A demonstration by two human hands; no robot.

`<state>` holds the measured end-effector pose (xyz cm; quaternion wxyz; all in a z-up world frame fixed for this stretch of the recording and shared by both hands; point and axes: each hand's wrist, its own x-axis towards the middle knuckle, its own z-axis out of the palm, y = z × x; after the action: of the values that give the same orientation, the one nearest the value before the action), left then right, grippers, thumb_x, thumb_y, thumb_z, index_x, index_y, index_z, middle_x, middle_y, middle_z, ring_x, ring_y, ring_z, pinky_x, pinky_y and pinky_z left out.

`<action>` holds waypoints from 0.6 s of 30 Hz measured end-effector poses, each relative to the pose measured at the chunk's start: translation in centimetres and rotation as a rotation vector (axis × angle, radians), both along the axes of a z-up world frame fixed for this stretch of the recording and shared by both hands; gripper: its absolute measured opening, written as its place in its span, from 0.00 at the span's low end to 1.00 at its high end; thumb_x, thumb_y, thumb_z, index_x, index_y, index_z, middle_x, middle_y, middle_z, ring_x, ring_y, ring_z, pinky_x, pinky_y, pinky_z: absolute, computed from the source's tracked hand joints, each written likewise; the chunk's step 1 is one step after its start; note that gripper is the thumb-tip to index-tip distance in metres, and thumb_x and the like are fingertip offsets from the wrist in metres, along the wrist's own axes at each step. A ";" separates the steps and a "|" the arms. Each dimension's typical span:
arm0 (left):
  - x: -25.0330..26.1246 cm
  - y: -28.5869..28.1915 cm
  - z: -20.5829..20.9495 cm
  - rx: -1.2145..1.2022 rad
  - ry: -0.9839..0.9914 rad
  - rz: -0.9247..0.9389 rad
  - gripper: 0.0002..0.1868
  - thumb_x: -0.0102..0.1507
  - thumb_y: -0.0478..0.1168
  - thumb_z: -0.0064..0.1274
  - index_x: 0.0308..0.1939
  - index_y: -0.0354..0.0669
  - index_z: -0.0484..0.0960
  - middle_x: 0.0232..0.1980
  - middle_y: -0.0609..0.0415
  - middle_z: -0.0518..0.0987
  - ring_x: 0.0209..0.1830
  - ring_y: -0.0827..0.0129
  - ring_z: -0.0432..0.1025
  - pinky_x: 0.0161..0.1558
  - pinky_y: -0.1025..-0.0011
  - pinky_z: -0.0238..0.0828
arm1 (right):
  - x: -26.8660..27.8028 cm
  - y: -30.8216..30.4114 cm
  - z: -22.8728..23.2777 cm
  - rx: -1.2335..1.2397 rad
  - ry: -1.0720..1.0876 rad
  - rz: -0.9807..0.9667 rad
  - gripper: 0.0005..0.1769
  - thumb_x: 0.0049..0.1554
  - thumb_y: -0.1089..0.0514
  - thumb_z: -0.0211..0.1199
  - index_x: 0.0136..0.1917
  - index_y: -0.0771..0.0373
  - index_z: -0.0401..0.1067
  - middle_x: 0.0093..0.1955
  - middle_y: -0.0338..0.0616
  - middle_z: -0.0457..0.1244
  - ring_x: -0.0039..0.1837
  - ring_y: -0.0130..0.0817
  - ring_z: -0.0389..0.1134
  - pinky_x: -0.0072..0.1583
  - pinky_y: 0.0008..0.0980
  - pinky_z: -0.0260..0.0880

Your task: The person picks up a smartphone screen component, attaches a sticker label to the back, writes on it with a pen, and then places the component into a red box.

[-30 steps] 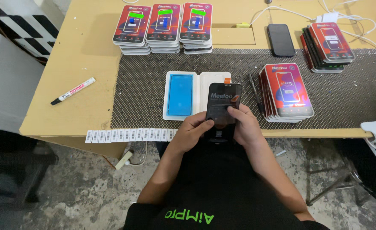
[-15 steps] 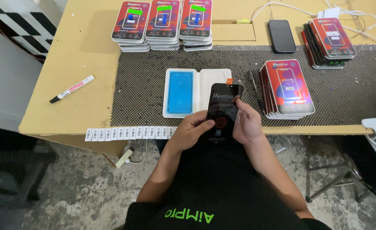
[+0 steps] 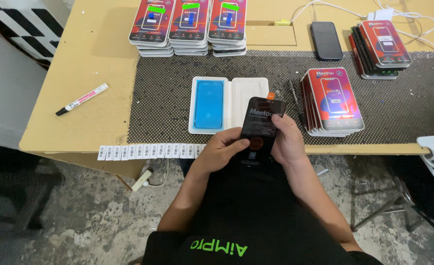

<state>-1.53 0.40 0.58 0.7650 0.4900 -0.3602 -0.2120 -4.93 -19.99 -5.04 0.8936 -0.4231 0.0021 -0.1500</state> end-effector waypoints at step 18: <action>0.2 0.1 -1.6 0.134 -0.130 0.010 0.06 0.68 0.37 0.56 0.38 0.40 0.86 0.32 0.53 0.78 0.35 0.73 0.69 0.42 0.69 0.70 | -1.2 1.6 5.0 0.367 0.221 0.072 0.24 0.61 0.49 0.56 0.31 0.64 0.78 0.32 0.54 0.69 0.41 0.51 0.75 0.53 0.37 0.75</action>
<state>-1.31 0.53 -1.03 0.7063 0.5547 -0.3919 -0.1997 -6.16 -18.40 -0.06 0.9547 -0.2670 0.1124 -0.0680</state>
